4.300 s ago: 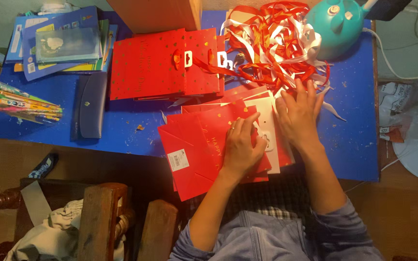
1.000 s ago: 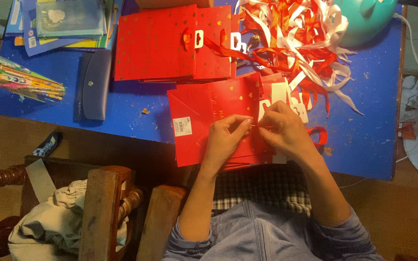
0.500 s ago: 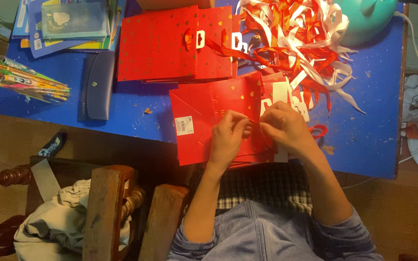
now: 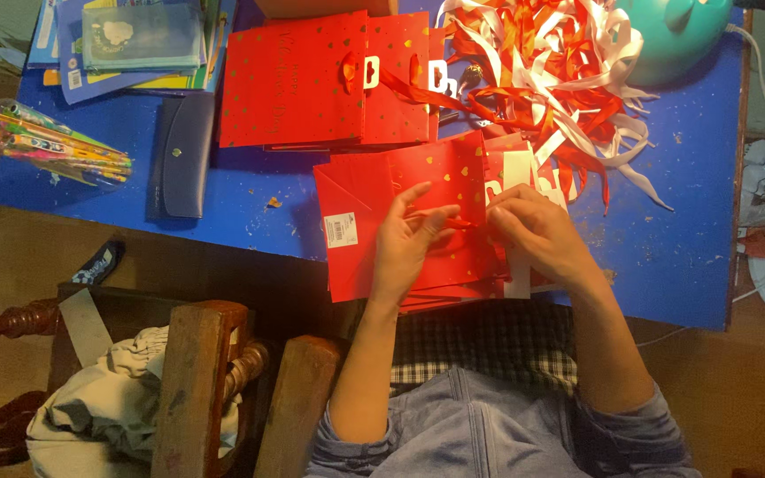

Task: The person ties red ribbons onto red Valentine's Day gift boxes. They thread the ribbon through the box handle, pull it taut, and tie a knot, repeating the process on multiple boxes.

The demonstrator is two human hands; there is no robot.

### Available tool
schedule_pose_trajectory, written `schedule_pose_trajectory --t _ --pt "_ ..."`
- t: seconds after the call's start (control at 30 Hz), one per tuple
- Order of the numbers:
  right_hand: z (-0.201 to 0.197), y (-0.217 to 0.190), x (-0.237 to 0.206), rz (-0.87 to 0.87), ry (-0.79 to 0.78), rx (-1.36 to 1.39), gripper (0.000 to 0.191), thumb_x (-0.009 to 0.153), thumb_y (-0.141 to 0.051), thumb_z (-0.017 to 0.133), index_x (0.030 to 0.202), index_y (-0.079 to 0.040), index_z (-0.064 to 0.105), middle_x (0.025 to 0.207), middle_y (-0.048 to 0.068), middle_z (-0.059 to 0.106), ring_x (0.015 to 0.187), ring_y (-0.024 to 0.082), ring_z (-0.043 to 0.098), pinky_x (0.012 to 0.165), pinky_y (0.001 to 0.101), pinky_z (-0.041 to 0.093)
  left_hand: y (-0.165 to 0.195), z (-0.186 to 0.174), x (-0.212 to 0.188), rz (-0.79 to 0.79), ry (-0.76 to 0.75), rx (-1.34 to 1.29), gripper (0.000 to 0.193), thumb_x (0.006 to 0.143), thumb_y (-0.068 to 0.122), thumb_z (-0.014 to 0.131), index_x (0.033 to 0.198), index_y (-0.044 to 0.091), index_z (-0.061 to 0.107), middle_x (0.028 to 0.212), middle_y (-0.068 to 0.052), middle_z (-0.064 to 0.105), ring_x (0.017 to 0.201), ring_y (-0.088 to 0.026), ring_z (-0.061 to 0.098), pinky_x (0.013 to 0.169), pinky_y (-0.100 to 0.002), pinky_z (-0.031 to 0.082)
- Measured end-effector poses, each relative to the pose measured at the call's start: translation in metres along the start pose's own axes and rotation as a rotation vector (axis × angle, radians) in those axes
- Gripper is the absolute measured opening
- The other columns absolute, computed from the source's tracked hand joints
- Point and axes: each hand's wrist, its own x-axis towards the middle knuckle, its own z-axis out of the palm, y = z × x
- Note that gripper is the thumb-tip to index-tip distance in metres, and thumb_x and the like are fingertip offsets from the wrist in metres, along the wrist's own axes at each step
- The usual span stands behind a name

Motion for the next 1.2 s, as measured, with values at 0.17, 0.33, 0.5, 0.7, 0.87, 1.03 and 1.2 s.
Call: schedule_pose_trajectory --t 0.17,0.33,0.5,0.7,0.87,1.03,1.2 --pt "0.008 -0.001 -0.001 -0.2 0.11 -0.265 0.02 0.086 -0.02 0.077 0.096 -0.003 0.072 0.108 0.008 0.065 0.097 0.021 0.067 0.083 0.033 0.053 0.015 0.022 -0.009 -0.068 0.017 0.281 0.033 0.093 0.008 0.073 0.124 0.001 0.064 0.106 -0.01 0.075 0.088 -0.012 0.069 0.074 -0.028 0.059" --pt "-0.001 0.001 -0.014 -0.311 0.191 -0.543 0.019 0.082 -0.02 0.08 0.095 -0.006 0.076 0.11 0.012 0.062 0.111 0.032 0.056 0.098 0.0421 0.044 0.012 0.029 -0.016 0.001 0.123 0.618 0.011 0.095 0.008 0.075 0.102 0.001 0.075 0.082 -0.008 0.076 0.066 -0.009 0.058 0.059 -0.027 0.046" --pt "0.0 0.005 -0.017 -0.277 0.208 -0.509 0.018 0.082 -0.02 0.08 0.093 -0.007 0.076 0.11 0.01 0.061 0.111 0.031 0.055 0.098 0.0422 0.043 -0.004 0.022 -0.012 0.112 0.12 0.315 0.011 0.1 0.012 0.068 0.102 0.001 0.065 0.093 -0.007 0.076 0.085 -0.009 0.074 0.075 -0.026 0.062" --pt "0.0 0.007 -0.017 -0.29 0.233 -0.482 0.017 0.082 -0.019 0.081 0.092 -0.007 0.075 0.11 0.009 0.062 0.11 0.03 0.054 0.097 0.0416 0.043 0.005 0.017 -0.01 0.14 0.139 0.039 0.017 0.102 0.016 0.066 0.109 0.001 0.062 0.1 -0.011 0.077 0.092 -0.015 0.073 0.083 -0.028 0.059" --pt "0.002 0.007 -0.017 -0.294 0.242 -0.451 0.017 0.083 -0.018 0.08 0.094 -0.007 0.075 0.111 0.009 0.062 0.11 0.03 0.053 0.097 0.0404 0.044 0.024 0.037 -0.015 0.162 0.108 0.32 0.038 0.089 0.014 0.076 0.123 0.008 0.061 0.102 -0.009 0.074 0.094 -0.012 0.071 0.082 -0.028 0.059" --pt "0.002 0.009 -0.016 -0.312 0.254 -0.48 0.018 0.083 -0.018 0.08 0.095 -0.006 0.074 0.111 0.008 0.062 0.11 0.03 0.053 0.097 0.0404 0.044 0.019 0.052 -0.016 -0.182 0.119 1.301 0.032 0.098 0.032 0.077 0.097 0.0 0.079 0.09 -0.012 0.079 0.082 -0.017 0.074 0.079 -0.03 0.058" --pt "0.0 0.009 -0.015 -0.313 0.253 -0.454 0.017 0.082 -0.017 0.08 0.093 -0.006 0.074 0.11 0.008 0.062 0.109 0.03 0.053 0.097 0.0405 0.043 -0.004 0.034 -0.008 0.129 0.128 0.257 0.016 0.099 0.014 0.07 0.108 0.0 0.071 0.097 -0.008 0.078 0.088 -0.011 0.074 0.077 -0.028 0.06"
